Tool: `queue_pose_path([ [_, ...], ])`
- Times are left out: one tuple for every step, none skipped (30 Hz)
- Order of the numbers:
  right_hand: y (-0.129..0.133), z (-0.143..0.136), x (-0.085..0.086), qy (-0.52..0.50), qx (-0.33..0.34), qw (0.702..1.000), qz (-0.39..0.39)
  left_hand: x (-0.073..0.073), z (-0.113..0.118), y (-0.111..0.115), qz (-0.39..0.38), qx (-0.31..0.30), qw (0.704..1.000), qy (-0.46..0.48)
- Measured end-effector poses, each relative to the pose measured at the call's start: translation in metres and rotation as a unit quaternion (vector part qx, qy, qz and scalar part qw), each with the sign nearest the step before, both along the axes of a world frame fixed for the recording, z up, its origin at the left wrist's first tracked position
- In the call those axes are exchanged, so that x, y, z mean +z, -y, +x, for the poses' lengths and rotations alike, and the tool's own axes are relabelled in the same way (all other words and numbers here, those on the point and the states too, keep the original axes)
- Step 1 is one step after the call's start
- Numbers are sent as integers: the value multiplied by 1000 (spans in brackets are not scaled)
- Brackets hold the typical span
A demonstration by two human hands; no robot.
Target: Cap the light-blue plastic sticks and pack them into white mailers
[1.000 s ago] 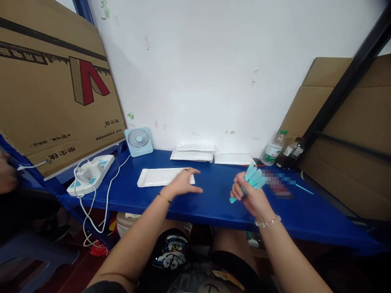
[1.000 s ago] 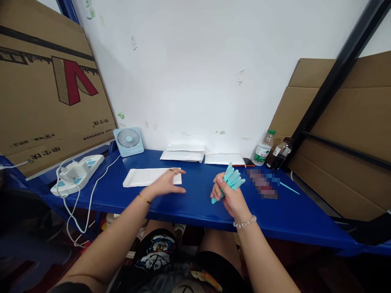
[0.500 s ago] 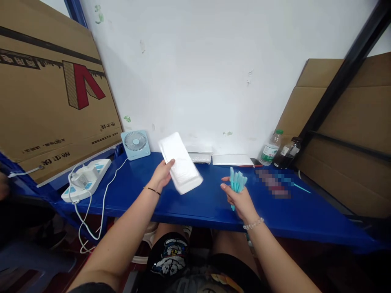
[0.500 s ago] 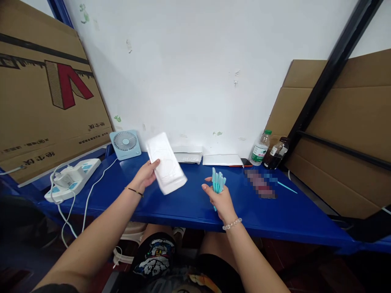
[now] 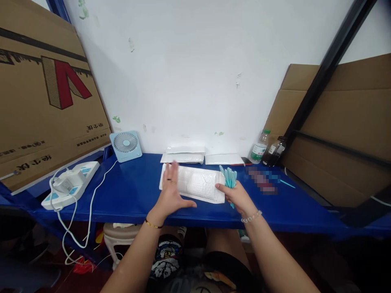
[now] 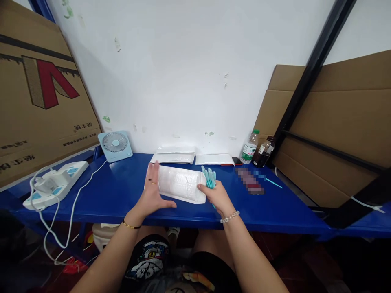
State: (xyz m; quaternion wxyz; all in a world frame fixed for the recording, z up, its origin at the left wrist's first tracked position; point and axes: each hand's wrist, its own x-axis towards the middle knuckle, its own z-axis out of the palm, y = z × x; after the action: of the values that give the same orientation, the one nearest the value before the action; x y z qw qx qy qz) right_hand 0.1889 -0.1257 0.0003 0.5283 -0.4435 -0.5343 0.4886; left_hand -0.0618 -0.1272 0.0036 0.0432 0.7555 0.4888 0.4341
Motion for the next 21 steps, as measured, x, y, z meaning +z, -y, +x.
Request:
queue_pose_path([
  [1,3,2,4,14,1000,-5,5,5,0,9,-48,996,-81],
  [3,6,4,10,22,1000,-9,10,11,-1,14,-83,987,-139],
  [4,8,6,17,23,1000,-13,14,18,-3,14,-103,979,-178],
  [6,9,7,23,15,999,-16,18,25,-5,9,-109,974,-199],
  [7,11,10,28,2,999,-18,21,32,-7,0,-106,972,-209],
  [8,13,13,25,-15,999,-15,23,37,-9,-11,-99,973,-210],
  [10,16,18,10,-35,999,-3,25,42,-10,-21,-91,974,-204],
  [11,19,26,-18,-53,998,20,27,45,-11,-30,-88,977,-191],
  [12,22,35,-58,-71,994,54,30,48,-12,-36,-88,981,-171],
  [14,25,47,-106,-86,986,98,32,51,-12,-42,-93,984,-147],
  [16,28,60,-153,-94,974,141,35,54,-13,-49,-103,986,-120],
  [19,30,74,-189,-102,959,184,39,56,-13,-56,-115,988,-91],
  [21,31,89,-210,-107,947,220,42,59,-13,-64,-128,988,-64],
  [23,30,102,-217,-106,940,240,45,63,-13,-72,-139,987,-38],
  [25,27,114,-219,-107,935,259,48,67,-12,-80,-147,986,-14],
  [26,24,124,-216,-105,932,272,50,71,-12,-86,-152,985,7],
  [27,18,130,-213,-105,929,284,52,74,-11,-89,-153,984,28],
  [27,12,134,-205,-104,928,292,53,78,-10,-90,-153,983,47],
  [26,6,136,-195,-100,931,293,53,82,-8,-89,-155,982,66],
  [25,-1,135,-183,-93,935,288,53,84,-7,-86,-158,980,84],
  [23,-7,133,-168,-84,942,277,53,87,-5,-84,-165,977,103],
])
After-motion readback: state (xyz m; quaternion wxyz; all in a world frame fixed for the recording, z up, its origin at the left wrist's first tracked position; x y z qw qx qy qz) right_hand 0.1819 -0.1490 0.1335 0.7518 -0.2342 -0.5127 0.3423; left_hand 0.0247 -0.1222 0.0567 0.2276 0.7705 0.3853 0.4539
